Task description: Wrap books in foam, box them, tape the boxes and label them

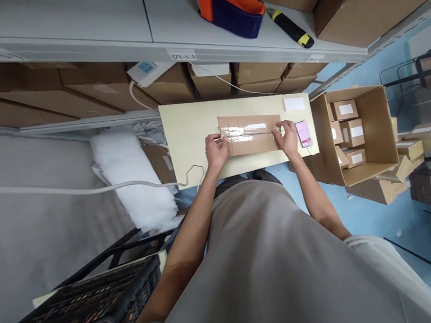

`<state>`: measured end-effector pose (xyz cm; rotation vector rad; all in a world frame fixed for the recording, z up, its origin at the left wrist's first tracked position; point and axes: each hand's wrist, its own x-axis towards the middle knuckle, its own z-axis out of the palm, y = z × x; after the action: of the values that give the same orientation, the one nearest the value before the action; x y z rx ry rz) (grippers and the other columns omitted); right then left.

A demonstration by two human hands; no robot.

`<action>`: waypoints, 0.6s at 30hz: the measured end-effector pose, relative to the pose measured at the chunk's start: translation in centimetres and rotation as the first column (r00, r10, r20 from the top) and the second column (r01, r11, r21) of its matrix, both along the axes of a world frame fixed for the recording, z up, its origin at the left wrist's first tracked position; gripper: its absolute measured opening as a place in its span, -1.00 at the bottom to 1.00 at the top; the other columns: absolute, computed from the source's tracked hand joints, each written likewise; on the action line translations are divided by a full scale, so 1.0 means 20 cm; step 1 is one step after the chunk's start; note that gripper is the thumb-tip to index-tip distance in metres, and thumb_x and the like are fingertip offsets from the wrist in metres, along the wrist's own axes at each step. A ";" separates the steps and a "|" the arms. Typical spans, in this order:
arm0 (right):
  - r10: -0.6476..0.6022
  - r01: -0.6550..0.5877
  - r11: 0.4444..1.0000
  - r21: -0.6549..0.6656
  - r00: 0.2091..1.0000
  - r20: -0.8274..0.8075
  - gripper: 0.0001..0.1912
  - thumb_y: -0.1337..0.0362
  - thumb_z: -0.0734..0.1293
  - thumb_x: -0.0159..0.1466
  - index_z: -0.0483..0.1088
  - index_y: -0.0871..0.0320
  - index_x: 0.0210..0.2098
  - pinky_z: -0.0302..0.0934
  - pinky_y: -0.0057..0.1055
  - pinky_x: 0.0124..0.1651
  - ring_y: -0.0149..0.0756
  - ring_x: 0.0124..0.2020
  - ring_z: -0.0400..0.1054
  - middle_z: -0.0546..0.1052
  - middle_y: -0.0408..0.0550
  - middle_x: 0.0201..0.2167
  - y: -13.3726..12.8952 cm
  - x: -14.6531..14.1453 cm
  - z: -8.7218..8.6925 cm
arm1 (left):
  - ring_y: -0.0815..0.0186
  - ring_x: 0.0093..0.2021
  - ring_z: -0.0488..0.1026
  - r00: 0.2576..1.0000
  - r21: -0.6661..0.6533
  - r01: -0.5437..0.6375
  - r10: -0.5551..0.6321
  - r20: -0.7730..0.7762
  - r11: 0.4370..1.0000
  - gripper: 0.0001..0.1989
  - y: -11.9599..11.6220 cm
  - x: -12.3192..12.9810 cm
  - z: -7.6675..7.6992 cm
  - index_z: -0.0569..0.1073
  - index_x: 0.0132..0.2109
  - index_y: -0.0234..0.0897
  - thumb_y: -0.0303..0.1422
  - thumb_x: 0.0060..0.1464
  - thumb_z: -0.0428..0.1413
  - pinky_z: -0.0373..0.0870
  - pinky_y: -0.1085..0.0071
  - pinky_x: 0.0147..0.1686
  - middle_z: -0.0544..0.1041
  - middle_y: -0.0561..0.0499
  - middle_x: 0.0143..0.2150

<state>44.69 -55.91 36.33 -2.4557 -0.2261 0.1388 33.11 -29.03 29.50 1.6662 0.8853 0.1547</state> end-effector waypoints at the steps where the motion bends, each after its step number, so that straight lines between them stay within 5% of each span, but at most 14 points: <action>1: 0.026 -0.025 0.998 -0.049 1.000 0.016 -0.70 0.10 0.34 0.49 0.59 0.13 0.06 0.28 0.08 0.46 0.11 0.30 0.35 0.49 0.26 0.22 0.02 0.01 0.01 | 0.09 0.10 0.65 1.000 0.000 0.006 -0.006 0.003 1.000 -0.80 0.00 0.00 0.00 0.42 -0.03 -0.16 -0.28 0.30 0.26 0.63 0.12 0.16 0.60 -0.20 0.16; 6: 0.105 -0.105 0.986 -0.125 0.994 -0.009 -0.74 0.25 0.23 0.51 0.57 0.10 -0.11 0.24 0.15 0.45 0.13 0.20 0.34 0.52 0.25 0.11 0.06 0.07 0.02 | 0.11 0.11 0.64 1.000 0.002 0.005 -0.005 0.018 1.000 -0.80 -0.01 0.01 -0.03 0.40 -0.01 -0.16 -0.29 0.33 0.26 0.62 0.15 0.16 0.58 -0.21 0.18; 10: 0.106 -0.094 0.989 0.117 0.990 -0.098 -0.77 0.11 0.25 0.53 0.49 0.06 -0.12 0.34 -0.08 0.39 -0.05 0.19 0.41 0.54 0.13 0.06 0.01 0.09 0.03 | 0.11 0.14 0.61 0.998 -0.009 -0.039 0.039 0.048 0.999 -0.81 -0.05 0.01 -0.05 0.39 0.02 -0.17 -0.30 0.38 0.25 0.61 0.19 0.16 0.54 -0.24 0.19; 13: 0.184 -0.119 0.939 0.322 0.966 -0.180 -0.67 -0.09 0.34 0.49 0.49 0.04 -0.13 0.36 -0.16 0.35 -0.10 0.20 0.43 0.51 0.09 0.08 -0.06 0.09 0.05 | 0.09 0.17 0.57 0.994 0.036 -0.078 0.075 0.079 0.996 -0.83 -0.08 0.00 -0.07 0.38 0.01 -0.16 -0.28 0.43 0.22 0.56 0.17 0.23 0.51 -0.23 0.17; 18: 0.303 -0.149 0.890 0.431 0.900 -0.315 -0.50 -0.30 0.48 0.36 0.55 0.01 -0.19 0.30 -0.15 0.37 -0.08 0.20 0.42 0.51 -0.02 0.03 -0.14 0.14 0.09 | 0.10 0.15 0.54 0.986 0.073 -0.120 0.110 0.127 0.990 -0.88 -0.08 0.00 -0.10 0.36 0.03 -0.17 -0.34 0.46 0.16 0.49 0.15 0.30 0.48 -0.22 0.14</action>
<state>47.48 -58.63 38.04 -1.9415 -0.3401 0.6023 33.05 -30.64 27.58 1.6617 0.8917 0.3730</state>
